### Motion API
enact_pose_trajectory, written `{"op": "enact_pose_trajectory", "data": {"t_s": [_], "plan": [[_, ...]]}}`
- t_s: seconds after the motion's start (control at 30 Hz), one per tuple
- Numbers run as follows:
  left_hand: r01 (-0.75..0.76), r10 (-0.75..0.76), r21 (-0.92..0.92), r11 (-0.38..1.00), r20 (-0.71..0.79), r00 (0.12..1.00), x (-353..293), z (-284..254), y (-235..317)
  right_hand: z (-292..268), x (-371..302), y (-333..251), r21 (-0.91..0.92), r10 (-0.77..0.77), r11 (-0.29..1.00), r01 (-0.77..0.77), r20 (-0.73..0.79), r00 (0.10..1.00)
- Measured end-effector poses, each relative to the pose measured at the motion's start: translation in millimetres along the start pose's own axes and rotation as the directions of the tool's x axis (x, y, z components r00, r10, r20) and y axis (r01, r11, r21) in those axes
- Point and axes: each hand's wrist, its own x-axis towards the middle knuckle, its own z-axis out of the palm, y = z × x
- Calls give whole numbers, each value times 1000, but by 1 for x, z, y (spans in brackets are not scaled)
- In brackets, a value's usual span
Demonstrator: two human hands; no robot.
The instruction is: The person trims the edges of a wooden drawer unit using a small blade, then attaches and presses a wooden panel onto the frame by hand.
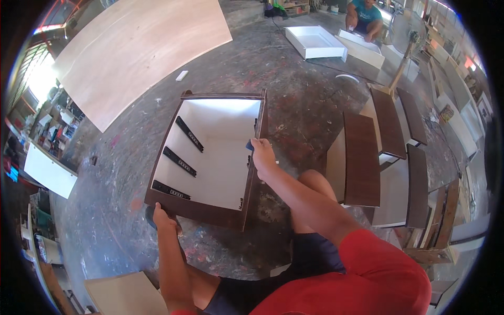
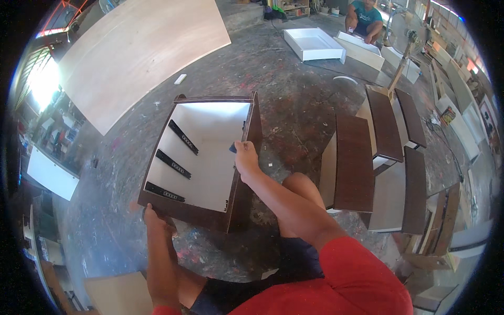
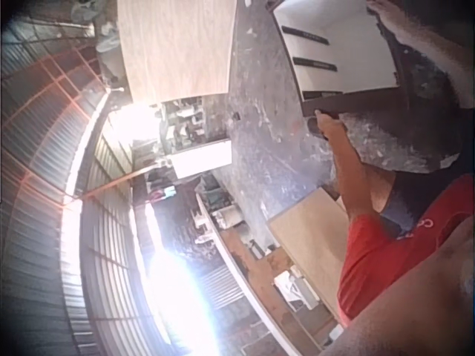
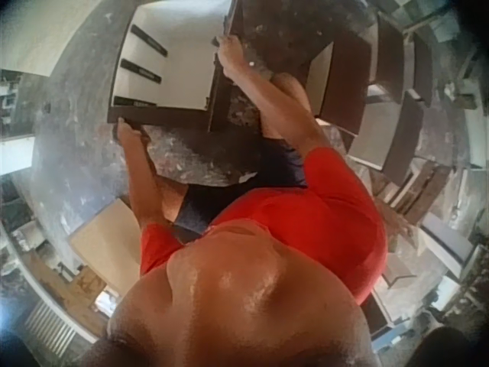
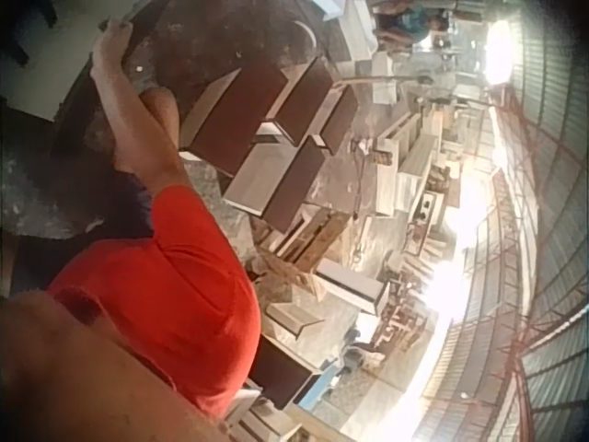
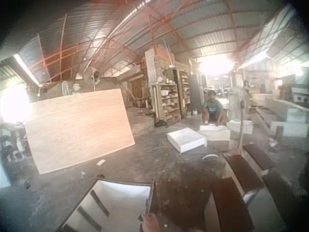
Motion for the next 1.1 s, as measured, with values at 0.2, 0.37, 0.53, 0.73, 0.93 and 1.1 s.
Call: {"op": "enact_pose_trajectory", "data": {"t_s": [0.2,0.37,0.53,0.73,0.93,1.1], "plan": [[168,-152,-68,983,196,969,2,-32,-8,-6,8,17,147,-74,987,65,51,996],[176,-154,-104,979,197,968,-41,-31,-12,4,34,6,38,-69,997,68,40,997],[196,-191,-30,980,122,974,-123,1,-18,3,81,-22,10,-44,999,43,121,992],[420,-332,-162,893,392,858,-157,1,-49,-15,122,-34,83,65,992,-95,307,949],[352,-310,-139,925,257,915,-173,8,-54,-37,89,-43,-111,145,985,-129,155,977],[393,-359,-94,915,259,897,-166,1,-43,-11,53,-25,-487,-136,858,162,87,987]]}}
